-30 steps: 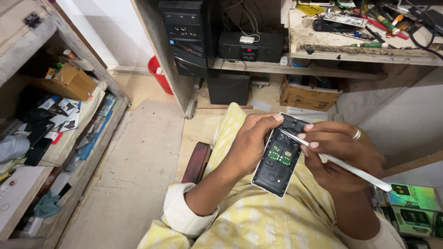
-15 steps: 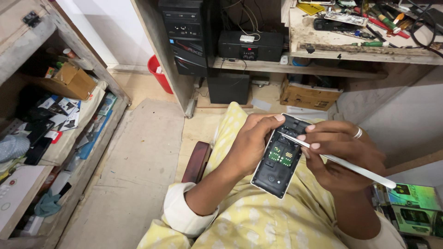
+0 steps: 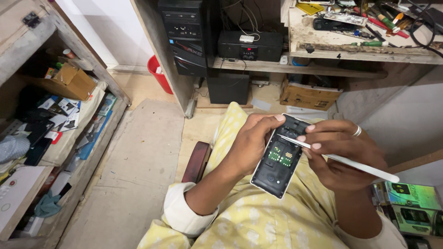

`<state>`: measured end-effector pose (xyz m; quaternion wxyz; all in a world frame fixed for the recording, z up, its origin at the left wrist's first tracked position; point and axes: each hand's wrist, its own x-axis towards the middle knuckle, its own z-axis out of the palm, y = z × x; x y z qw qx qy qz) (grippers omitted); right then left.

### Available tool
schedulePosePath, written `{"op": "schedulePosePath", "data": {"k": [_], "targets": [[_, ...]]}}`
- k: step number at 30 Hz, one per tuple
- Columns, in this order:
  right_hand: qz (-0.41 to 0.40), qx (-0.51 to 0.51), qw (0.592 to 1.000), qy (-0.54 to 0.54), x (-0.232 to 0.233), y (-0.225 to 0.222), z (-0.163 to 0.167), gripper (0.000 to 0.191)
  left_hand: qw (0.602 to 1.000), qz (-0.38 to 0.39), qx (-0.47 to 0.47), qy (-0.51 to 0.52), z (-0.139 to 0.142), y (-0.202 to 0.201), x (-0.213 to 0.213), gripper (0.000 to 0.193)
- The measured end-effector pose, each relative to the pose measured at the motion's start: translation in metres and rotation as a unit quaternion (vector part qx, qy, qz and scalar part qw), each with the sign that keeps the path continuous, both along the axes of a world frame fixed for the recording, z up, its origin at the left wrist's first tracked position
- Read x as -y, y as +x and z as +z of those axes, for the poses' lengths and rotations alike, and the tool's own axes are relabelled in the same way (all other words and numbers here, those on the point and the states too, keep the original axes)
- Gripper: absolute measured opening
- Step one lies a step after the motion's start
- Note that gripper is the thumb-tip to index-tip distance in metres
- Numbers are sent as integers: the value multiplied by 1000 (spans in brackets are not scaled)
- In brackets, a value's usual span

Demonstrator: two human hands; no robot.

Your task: The person removes the back cover of a white smartphone and uses tweezers to lift and remove a black internal component from the circuit board. They then place the phone on the desk and pick up a blue circuit board to inspect it.

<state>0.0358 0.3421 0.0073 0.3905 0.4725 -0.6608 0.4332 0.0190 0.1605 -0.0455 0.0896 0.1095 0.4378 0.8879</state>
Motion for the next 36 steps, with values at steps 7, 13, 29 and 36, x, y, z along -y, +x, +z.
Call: {"op": "schedulePosePath", "data": {"k": [7, 13, 29, 36], "targets": [[-6, -17, 1000, -8, 1, -1, 0, 21, 996, 62, -22, -53, -4, 0, -2, 30], [-19, -11, 1000, -2, 1, 1, 2, 20, 994, 83, -13, -75, 2, 2, -3, 28], [0, 35, 999, 0, -9, -6, -4, 21, 993, 46, -59, -93, 10, 3, 1, 34], [12, 42, 999, 2, -10, -7, -4, 21, 988, 47, -89, -115, 13, 5, 1, 36]]}}
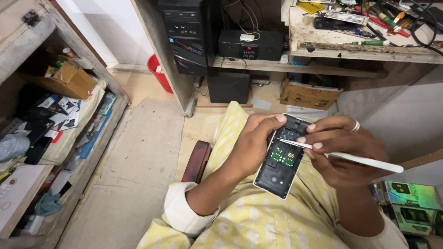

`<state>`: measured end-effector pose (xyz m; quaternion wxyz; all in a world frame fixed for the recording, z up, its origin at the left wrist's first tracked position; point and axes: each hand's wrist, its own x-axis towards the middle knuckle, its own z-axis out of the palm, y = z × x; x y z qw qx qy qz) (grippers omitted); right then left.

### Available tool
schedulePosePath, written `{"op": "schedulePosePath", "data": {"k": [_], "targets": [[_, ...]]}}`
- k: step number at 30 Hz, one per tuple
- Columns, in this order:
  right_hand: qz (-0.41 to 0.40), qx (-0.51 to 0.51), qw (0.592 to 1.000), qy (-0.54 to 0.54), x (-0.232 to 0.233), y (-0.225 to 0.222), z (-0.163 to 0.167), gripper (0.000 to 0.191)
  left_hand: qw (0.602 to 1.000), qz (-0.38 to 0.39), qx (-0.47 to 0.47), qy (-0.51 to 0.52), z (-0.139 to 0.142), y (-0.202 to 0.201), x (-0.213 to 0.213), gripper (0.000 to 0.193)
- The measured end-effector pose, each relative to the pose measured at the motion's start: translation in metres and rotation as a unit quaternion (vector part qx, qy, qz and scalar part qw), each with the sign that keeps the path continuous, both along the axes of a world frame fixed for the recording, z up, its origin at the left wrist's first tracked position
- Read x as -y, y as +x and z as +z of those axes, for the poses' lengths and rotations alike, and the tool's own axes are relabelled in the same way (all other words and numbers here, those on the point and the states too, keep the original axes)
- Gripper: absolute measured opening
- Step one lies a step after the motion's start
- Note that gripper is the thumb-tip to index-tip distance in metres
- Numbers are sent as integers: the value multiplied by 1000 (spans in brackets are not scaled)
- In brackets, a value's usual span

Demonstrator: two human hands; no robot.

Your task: The person removes the back cover of a white smartphone and uses tweezers to lift and remove a black internal component from the circuit board. They then place the phone on the desk and pick up a blue circuit board to inspect it.

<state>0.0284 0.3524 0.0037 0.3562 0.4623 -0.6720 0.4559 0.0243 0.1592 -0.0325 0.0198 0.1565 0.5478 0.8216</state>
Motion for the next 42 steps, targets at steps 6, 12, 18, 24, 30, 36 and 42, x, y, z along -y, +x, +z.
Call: {"op": "schedulePosePath", "data": {"k": [6, 12, 18, 24, 30, 36, 42], "targets": [[10, 12, 1000, -5, 1, 0, 2, 21, 1000, -17, -4, 15, 3, 0, 0, 36], [4, 1, 1000, -16, 4, 0, 3, 21, 1000, -16, -22, 3, 11, 4, 3, 36], [0, 2, 999, -34, 5, 1, 1, 21, 999, -31, -14, 15, 11, 4, 4, 36], [-1, 4, 1000, -20, 3, 1, -3, 22, 999, 47, -9, -5, 2, 0, -2, 29], [15, 8, 999, -35, 4, 1, -4, 21, 995, 64, -50, -62, -1, 0, 0, 31], [3, -19, 999, -37, 9, 3, -1, 21, 1000, -3, 3, 21, 6, 3, 2, 35], [17, 8, 999, -28, 8, 4, 0, 21, 996, 56, -52, -39, 3, 1, 2, 32]]}}
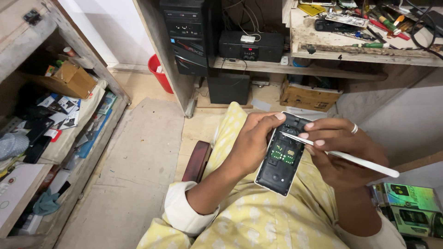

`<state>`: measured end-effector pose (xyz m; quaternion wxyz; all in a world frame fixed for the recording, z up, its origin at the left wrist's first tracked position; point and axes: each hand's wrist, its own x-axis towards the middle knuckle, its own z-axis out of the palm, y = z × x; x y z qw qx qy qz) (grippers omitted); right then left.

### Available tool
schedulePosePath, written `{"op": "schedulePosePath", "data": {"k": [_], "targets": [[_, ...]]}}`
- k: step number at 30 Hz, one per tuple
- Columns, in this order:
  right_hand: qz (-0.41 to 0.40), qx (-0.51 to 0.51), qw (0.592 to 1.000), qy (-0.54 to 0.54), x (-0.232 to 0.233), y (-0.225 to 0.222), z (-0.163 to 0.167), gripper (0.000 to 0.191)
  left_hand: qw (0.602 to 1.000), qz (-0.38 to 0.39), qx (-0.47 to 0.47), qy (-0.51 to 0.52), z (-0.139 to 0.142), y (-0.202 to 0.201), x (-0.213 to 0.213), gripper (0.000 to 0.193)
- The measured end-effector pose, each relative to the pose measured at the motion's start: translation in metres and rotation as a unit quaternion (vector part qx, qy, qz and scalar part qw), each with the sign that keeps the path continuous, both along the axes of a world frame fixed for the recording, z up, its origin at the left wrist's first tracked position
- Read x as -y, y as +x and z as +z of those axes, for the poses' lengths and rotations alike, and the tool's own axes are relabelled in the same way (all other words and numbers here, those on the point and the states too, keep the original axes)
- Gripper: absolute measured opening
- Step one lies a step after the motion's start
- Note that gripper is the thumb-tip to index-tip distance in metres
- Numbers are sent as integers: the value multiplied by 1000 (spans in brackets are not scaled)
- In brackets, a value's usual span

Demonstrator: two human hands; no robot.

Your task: The person removes the back cover of a white smartphone and uses tweezers to lift and remove a black internal component from the circuit board. They then place the phone on the desk and pick up a blue circuit board to inspect it.

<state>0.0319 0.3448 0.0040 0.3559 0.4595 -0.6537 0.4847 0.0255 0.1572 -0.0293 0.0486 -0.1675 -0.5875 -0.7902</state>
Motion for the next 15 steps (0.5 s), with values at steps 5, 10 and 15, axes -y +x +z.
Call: {"op": "schedulePosePath", "data": {"k": [5, 10, 15], "targets": [[26, 1, 1000, -10, -3, -1, 0, 19, 996, -29, 62, 48, -8, -3, -2, 35], [3, -3, 1000, -3, -2, -4, 0, 21, 997, -13, 53, 62, -11, -4, -4, 30], [-6, -28, 1000, 8, 0, -3, 0, 23, 993, -52, 65, 82, -13, -5, -3, 36]]}}
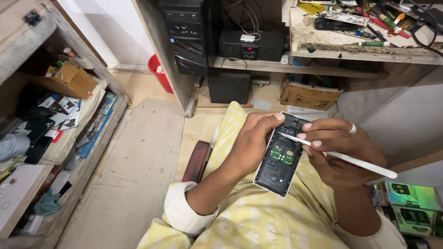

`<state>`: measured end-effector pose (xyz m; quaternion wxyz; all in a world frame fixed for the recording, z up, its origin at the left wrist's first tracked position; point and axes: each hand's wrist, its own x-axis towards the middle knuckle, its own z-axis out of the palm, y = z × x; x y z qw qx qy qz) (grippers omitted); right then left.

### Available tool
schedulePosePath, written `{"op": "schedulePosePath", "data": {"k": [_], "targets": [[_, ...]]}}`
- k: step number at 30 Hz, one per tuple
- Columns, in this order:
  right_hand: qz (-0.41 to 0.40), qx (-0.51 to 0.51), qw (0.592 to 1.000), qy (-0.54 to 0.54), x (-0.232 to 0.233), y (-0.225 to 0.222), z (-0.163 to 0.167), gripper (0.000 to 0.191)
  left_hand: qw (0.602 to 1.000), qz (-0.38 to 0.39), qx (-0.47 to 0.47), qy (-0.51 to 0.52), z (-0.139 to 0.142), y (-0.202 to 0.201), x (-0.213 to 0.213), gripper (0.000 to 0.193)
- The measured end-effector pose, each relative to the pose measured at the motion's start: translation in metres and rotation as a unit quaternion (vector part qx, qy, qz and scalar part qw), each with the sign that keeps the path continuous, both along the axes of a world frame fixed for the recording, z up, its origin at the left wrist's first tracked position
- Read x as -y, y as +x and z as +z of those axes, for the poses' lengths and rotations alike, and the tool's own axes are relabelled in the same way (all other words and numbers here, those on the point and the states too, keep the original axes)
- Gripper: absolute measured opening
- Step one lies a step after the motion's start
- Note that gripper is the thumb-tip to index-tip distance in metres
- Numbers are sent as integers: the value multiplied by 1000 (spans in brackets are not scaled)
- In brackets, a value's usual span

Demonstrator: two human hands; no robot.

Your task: The person removes the back cover of a white smartphone and uses tweezers to lift and remove a black internal component from the circuit board. They then place the phone on the desk and pick up a blue circuit board to inspect it.

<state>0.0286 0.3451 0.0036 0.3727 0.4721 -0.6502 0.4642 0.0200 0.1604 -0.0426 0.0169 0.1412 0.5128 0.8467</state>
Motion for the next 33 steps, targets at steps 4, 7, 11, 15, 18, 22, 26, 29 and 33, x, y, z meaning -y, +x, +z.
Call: {"op": "schedulePosePath", "data": {"k": [4, 7, 11, 15, 18, 22, 26, 29, 33], "targets": [[-1, 5, 1000, -4, 0, -1, -1, 23, 994, 84, -33, -63, -2, 1, -2, 34], [8, 4, 1000, -1, -1, -3, -3, 22, 989, 86, -71, -94, -1, 2, -1, 35], [43, 35, 997, -56, -2, -6, -7, 16, 996, 29, -42, -74, 3, 2, 3, 37], [58, 36, 996, -52, -3, -6, -12, 17, 1000, -29, -3, -7, 9, 3, 4, 37], [51, 40, 997, -43, -5, -5, -13, 17, 999, 20, 24, -14, 12, 4, 1, 30], [41, 30, 998, -30, -6, -6, -10, 18, 1000, 0, -12, -20, 14, 5, 3, 35], [39, 13, 999, -6, -5, -5, -4, 19, 999, 29, 3, -25, 14, 5, 2, 30], [24, 24, 999, 5, -5, -3, -1, 19, 1000, -17, -8, -10, 13, 5, 4, 35], [17, 31, 999, 4, -2, -2, 0, 19, 1000, 3, -11, -25, 13, 4, 4, 35]]}}
